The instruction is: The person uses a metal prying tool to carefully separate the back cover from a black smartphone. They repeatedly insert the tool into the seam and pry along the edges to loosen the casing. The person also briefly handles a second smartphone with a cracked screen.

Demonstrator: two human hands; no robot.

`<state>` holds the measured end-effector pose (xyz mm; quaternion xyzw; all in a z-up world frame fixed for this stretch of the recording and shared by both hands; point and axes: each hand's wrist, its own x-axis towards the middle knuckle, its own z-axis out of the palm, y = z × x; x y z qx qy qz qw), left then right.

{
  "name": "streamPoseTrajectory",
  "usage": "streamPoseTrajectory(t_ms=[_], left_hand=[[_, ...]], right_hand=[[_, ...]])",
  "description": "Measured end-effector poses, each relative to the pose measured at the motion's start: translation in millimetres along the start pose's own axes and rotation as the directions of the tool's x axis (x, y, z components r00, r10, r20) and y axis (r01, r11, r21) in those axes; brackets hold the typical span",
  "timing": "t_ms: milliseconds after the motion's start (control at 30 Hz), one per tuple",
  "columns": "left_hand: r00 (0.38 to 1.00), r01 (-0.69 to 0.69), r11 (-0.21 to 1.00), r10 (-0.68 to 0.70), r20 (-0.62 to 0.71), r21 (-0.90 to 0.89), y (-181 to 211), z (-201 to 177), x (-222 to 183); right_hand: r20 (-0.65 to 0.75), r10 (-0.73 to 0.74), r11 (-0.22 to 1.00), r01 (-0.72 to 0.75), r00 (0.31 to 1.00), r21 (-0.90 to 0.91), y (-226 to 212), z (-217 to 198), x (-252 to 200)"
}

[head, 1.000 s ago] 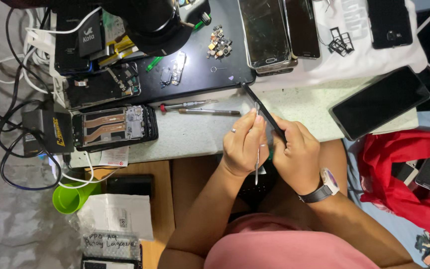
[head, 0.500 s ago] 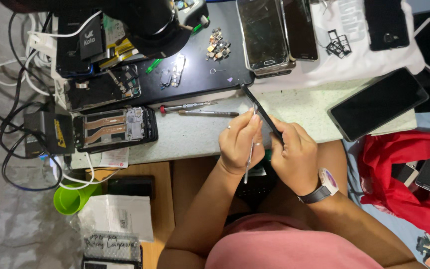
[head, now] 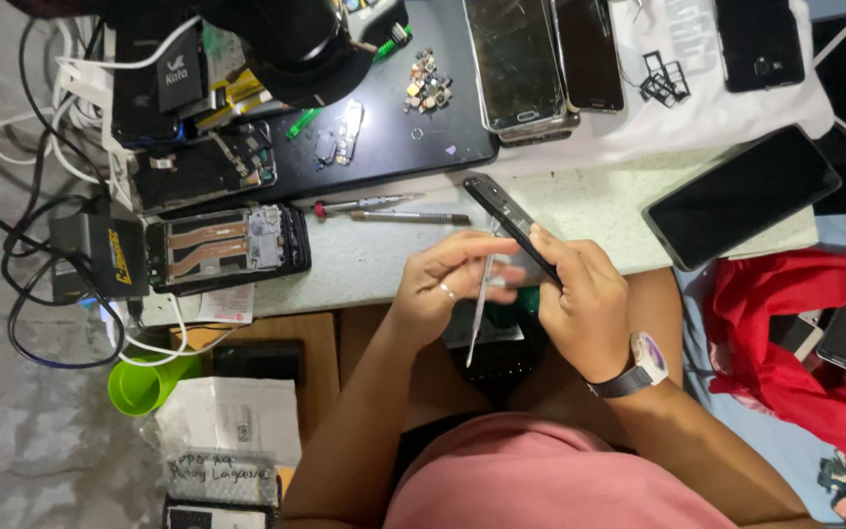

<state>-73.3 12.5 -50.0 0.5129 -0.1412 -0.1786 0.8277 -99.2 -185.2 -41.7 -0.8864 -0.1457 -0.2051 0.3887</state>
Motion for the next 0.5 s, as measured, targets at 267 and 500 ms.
streamPoseTrajectory(t_ms=[267, 500], left_hand=[[0.890, 0.301, 0.953, -0.274, -0.366, 0.020, -31.7, 2.9, -9.3], [0.862, 0.104, 0.965, 0.033, -0.506, 0.240, -68.3, 10.9, -7.6]], right_hand=[[0.007, -0.092, 0.992, 0.092, 0.996, -0.084, 3.0, 4.6, -12.9], [0.002, -0.106, 0.986, 0.105, 0.994, -0.131, 5.1, 14.4, -18.0]])
